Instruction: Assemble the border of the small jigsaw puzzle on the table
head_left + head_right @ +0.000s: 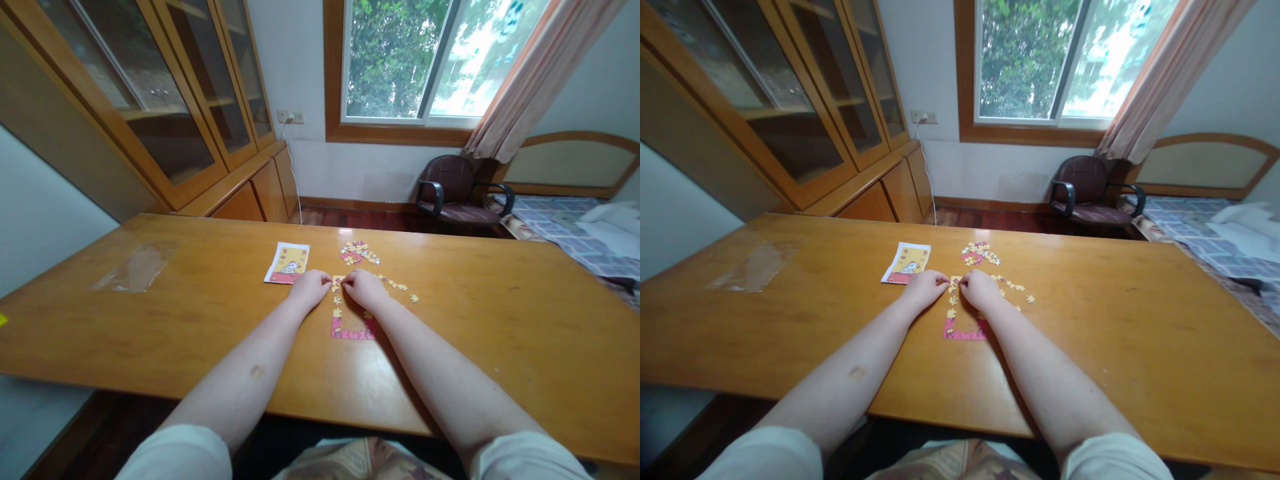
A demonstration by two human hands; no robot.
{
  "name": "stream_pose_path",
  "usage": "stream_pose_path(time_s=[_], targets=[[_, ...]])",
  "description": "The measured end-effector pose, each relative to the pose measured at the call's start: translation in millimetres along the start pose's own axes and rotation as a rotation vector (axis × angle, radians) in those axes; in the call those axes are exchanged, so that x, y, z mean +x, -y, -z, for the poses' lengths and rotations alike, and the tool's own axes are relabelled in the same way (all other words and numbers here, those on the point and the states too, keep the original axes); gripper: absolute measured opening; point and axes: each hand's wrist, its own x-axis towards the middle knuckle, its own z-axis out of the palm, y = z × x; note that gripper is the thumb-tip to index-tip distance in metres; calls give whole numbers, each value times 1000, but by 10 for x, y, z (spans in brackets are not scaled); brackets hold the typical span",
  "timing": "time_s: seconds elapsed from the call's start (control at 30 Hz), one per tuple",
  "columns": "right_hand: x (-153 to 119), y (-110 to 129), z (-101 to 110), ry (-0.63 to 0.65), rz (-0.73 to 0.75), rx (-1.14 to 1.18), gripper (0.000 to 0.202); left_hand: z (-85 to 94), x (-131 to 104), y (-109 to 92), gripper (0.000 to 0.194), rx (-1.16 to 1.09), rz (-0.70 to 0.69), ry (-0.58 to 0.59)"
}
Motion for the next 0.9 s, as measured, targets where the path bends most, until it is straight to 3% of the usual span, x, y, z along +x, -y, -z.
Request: stream_pose_path(time_s=[0.47,0.9], targets=[[-30,3,5,-33,71,-41,31,10,-2,9,28,30,-25,-36],[-22,-13,-13,-4,102,-48,30,-39,27,52,30,62,-76,7]])
